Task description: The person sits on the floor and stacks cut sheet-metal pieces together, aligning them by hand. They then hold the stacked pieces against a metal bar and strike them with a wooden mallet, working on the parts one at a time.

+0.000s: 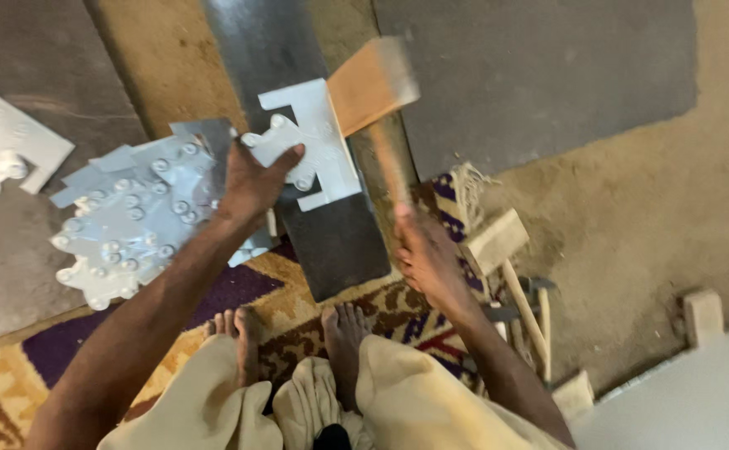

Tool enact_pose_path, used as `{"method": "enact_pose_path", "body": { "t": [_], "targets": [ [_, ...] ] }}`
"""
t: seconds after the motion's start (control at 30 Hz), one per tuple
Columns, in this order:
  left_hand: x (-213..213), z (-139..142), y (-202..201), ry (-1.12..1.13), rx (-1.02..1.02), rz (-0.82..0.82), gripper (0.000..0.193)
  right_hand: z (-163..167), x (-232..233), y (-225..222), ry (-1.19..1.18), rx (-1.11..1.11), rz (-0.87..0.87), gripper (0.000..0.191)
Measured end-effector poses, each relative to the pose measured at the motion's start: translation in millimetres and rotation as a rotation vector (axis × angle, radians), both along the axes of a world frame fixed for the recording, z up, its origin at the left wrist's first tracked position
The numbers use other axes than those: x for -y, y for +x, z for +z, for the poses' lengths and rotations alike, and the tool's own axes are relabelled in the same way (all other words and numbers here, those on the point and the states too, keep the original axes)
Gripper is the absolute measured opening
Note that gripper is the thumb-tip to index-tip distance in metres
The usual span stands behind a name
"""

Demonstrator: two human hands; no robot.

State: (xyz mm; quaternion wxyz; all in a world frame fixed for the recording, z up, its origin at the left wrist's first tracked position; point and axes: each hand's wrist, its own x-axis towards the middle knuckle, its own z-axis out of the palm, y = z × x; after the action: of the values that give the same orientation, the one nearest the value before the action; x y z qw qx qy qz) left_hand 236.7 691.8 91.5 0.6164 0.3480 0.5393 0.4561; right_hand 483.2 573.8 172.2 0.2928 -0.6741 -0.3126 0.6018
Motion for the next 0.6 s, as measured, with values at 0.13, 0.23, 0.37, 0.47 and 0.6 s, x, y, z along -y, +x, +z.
{"method": "enact_pose_path", "body": {
  "t": [0.13,0.23,0.37,0.47,0.6],
  "targets": [
    [-2,-2,1,-0.106,-0.111,0.01,0.056,3,-5,10,0.552,-0.029,-0.162,0.041],
    [-4,-6,2,-0.1,-0.159,-0.034,0.056,-3,-17,3,0.566,0.386,0.086,0.051],
    [0,-9,3,-0.037,-0.209,-0.043,0.059,-9,-17,0,0.08,0.376,0.182,0.039],
    [4,-6,0,-0.113,-0.214,-0.025,0.064,-12,-4,11,0.433,0.239,0.001,0.06],
    [-1,-3,0,-0.129,-0.132,-0.021,0.066,-23,10,20,0.468,0.346,0.083,0.059]
  ]
}}
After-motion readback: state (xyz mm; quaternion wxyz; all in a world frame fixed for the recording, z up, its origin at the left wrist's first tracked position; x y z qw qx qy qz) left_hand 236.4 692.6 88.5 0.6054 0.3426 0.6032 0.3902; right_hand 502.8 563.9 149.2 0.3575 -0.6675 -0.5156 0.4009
